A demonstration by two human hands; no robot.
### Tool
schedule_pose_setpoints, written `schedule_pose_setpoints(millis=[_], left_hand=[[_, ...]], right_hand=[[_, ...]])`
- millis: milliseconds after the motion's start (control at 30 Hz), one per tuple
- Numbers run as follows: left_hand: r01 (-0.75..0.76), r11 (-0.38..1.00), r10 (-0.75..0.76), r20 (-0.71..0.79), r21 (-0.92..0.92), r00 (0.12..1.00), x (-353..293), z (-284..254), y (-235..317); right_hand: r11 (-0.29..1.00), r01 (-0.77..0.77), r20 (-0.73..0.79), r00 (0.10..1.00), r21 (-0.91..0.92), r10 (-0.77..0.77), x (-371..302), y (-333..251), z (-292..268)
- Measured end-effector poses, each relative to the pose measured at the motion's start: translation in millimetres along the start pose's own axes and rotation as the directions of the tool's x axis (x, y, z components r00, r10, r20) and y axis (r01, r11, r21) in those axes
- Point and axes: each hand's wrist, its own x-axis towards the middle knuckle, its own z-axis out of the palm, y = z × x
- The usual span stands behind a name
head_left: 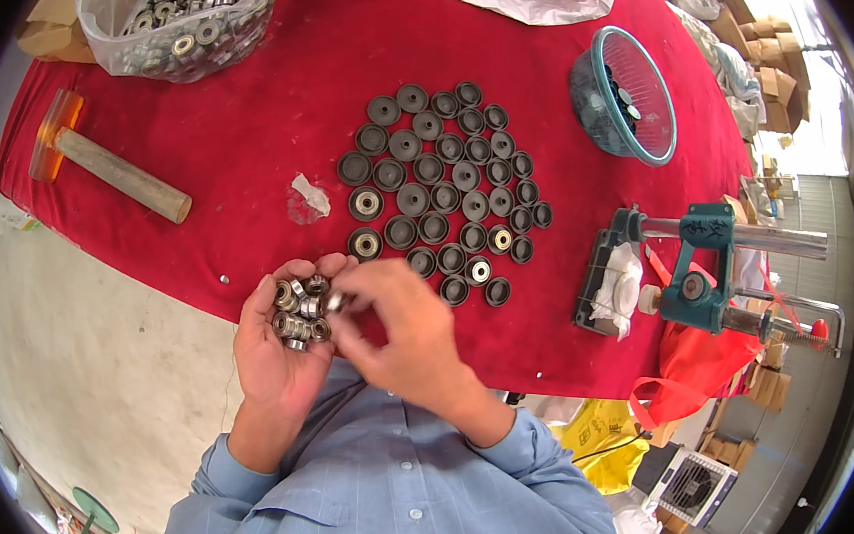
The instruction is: The person places small metal rings into the center of dark circular discs on a red table. They use a hammer to tap the rings into place. The person then uses a manual press to compress the discs and rings together. Finally, they inspect the assembled units and place them into a white sack.
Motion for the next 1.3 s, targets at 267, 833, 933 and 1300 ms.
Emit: schedule_pose_setpoints(millis=[267,833,933,1300], left_hand=[[0.059,0.998,-0.059,-0.019,-0.014,0.998,-0.1,1.1,3.2],[0.057,0.998,-0.055,-0.076,0.023,0.996,-2.8,3.8,3.2],[0.057,0.998,-0.056,-0.085,0.001,0.995,-1.0,6.3,3.2],[0.042,0.998,-0.047,-0.092,-0.055,0.995,-4.6,7.6,-5.8]], right_hand=[[0.92,-0.059,-0.081,0.996,-0.387,0.03,37.3,61.5,-34.6],[0.62,0.165,0.07,0.982,-0.767,-0.174,22.3,49.2,-24.5],[0.567,0.131,0.039,0.984,-0.814,-0.172,12.4,46.2,-13.6],[0.999,-0.007,0.076,0.997,-0.035,0.009,-19.7,-14.6,-32.4]])
